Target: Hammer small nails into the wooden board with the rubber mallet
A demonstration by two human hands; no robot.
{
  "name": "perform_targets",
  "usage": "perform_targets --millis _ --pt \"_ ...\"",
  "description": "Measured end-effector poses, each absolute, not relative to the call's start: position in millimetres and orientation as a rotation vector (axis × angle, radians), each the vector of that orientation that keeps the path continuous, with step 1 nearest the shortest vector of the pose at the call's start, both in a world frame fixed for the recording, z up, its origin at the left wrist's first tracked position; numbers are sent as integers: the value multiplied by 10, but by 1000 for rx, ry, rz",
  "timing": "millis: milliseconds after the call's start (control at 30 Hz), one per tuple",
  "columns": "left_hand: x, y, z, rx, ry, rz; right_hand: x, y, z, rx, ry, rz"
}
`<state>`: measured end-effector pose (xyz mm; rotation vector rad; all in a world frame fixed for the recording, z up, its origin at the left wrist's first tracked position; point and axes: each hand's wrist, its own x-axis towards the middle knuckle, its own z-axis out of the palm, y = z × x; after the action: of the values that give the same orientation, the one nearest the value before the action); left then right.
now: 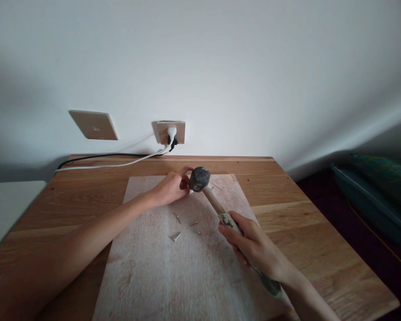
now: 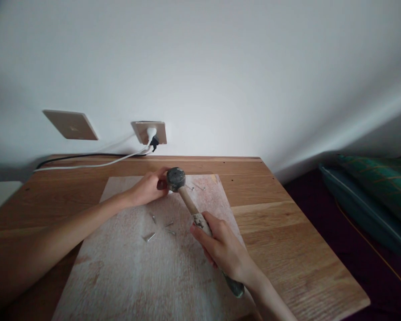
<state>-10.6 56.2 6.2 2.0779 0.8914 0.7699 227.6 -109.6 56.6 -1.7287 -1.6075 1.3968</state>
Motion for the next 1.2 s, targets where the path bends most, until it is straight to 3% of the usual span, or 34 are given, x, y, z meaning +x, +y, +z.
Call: perform_targets --millis 967,1200 --pt "-117 545 40 2061 864 754 2273 -1284 519 -1748 -1553 1387" --pt "-372 553 347 2323 795 564 2507 -1607 381 -1854 -1440 1413"
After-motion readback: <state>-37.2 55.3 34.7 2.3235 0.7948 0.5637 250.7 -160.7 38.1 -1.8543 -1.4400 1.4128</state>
